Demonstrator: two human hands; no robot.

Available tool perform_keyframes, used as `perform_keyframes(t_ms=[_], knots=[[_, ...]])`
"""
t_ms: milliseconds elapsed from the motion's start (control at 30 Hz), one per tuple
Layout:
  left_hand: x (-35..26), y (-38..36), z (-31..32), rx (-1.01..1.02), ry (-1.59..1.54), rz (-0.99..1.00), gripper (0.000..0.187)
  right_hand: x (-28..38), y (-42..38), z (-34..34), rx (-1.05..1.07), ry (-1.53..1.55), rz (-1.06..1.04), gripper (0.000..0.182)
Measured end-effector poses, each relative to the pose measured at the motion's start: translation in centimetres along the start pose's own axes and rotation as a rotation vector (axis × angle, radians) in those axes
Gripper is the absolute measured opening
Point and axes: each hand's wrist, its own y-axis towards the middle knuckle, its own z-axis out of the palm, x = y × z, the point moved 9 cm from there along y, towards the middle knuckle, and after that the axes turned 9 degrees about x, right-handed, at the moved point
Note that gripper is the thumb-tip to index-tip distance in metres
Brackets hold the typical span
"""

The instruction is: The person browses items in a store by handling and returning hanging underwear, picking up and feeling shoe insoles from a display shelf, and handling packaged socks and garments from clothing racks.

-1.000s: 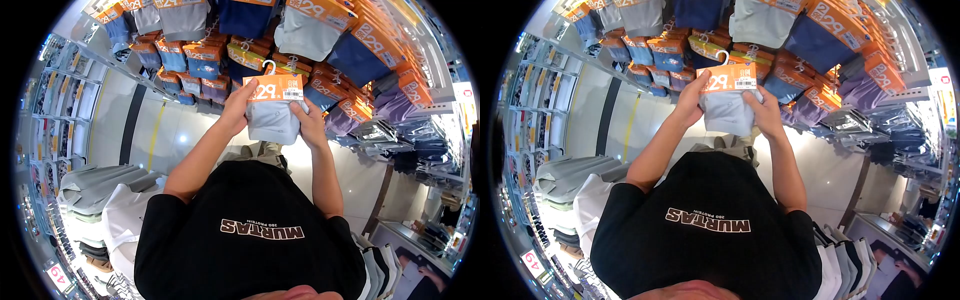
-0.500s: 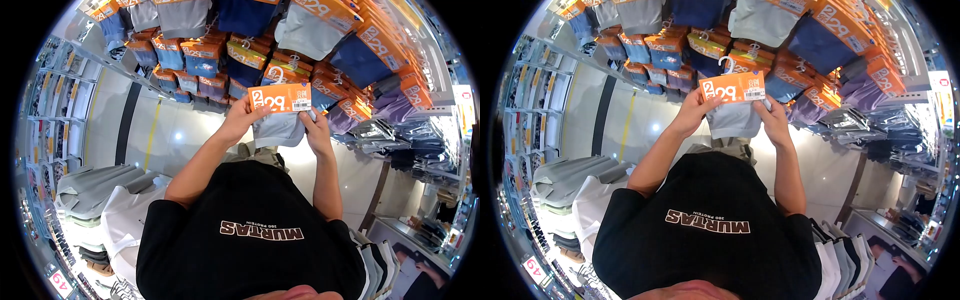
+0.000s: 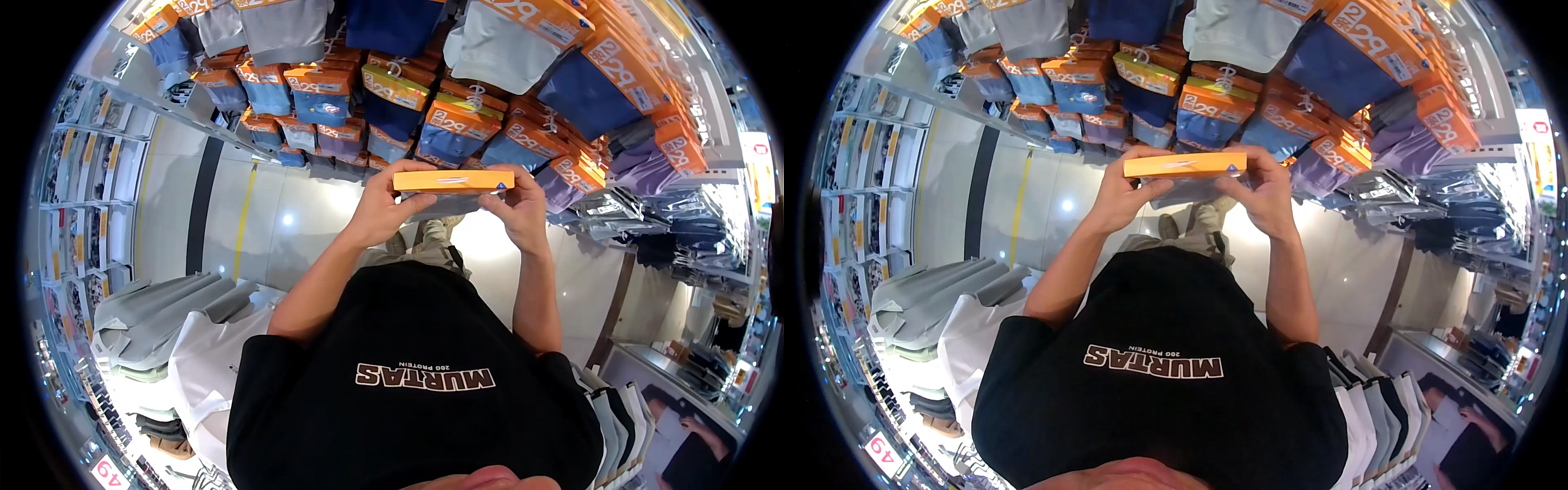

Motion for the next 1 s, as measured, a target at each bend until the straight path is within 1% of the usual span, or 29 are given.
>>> perform_keyframes(t_ms=[133, 233, 267, 300, 367, 433, 467, 500, 567, 600, 633, 667, 700, 767, 800, 900, 933, 1000], knots=[[0.2, 0.1, 0.0, -0.008, 0.021, -0.01, 0.034, -0.1, 0.0, -0.1, -0.017, -0.022, 0.007, 0.042], [0.8, 0.4, 0.1, 0.012, 0.005, -0.016, 0.035, -0.9, -0.3, -0.4, -0.02, 0.043, 0.063, 0.042], [0.7, 0.5, 0.1, 0.015, 0.053, -0.011, 0.036, -1.0, -0.4, -0.6, -0.034, -0.001, 0.049, 0.04], [0.7, 0.6, 0.2, 0.015, 0.018, 0.007, 0.036, -1.2, -0.4, -0.8, -0.017, -0.041, 0.055, 0.041], [0.9, 0.8, 0.6, 0.028, 0.023, -0.035, 0.035, -0.8, -0.4, -0.5, 0.011, -0.029, 0.08, 0.04], [1.7, 0.9, 1.2, 0.056, 0.011, -0.006, 0.035, 0.7, -0.3, 0.4, 0.052, -0.208, 0.022, 0.038], [2.3, 0.8, 1.4, 0.065, 0.0, -0.04, 0.035, 0.5, -0.4, 0.3, 0.05, -0.244, -0.031, 0.039], [2.3, 0.8, 1.4, 0.082, 0.043, -0.048, 0.04, 0.4, -0.5, 0.3, 0.042, -0.252, -0.034, 0.04], [2.0, 0.5, 1.8, 0.051, -0.047, -0.044, 0.046, 0.4, -0.7, 0.4, 0.02, -0.246, -0.02, 0.036], [2.4, 0.4, 2.0, 0.063, -0.059, -0.044, 0.052, -0.1, -0.9, 0.3, -0.007, -0.165, 0.037, 0.034], [2.3, 0.5, 2.1, 0.042, -0.031, 0.006, 0.051, -0.7, -1.3, 0.2, -0.033, -0.084, 0.097, 0.033], [3.9, 0.5, 2.1, 0.057, 0.032, -0.026, 0.047, -1.3, -1.5, 0.2, -0.058, -0.001, 0.16, 0.031], [4.8, 0.6, 2.2, 0.071, 0.094, -0.058, 0.044, -1.1, -1.4, -0.2, -0.113, 0.052, 0.108, 0.031], [6.6, 0.3, 2.6, 0.082, -0.01, -0.123, 0.037, -0.9, -1.3, -0.8, -0.22, 0.158, 0.01, 0.029], [6.7, 0.4, 3.0, 0.089, -0.063, -0.156, 0.034, -0.4, -1.1, -1.0, -0.249, 0.148, 0.016, 0.031], [5.3, 0.6, 3.3, 0.016, -0.093, -0.126, 0.029, -1.7, -0.7, -2.0, -0.332, 0.249, -0.001, 0.034], [5.3, 0.7, 3.1, 0.001, -0.113, -0.109, 0.029, -1.3, -0.7, -2.2, -0.344, 0.203, -0.017, 0.04], [5.2, 1.0, 2.6, -0.034, -0.155, -0.078, 0.031, -0.5, -0.5, -2.3, -0.358, 0.129, -0.01, 0.046]])
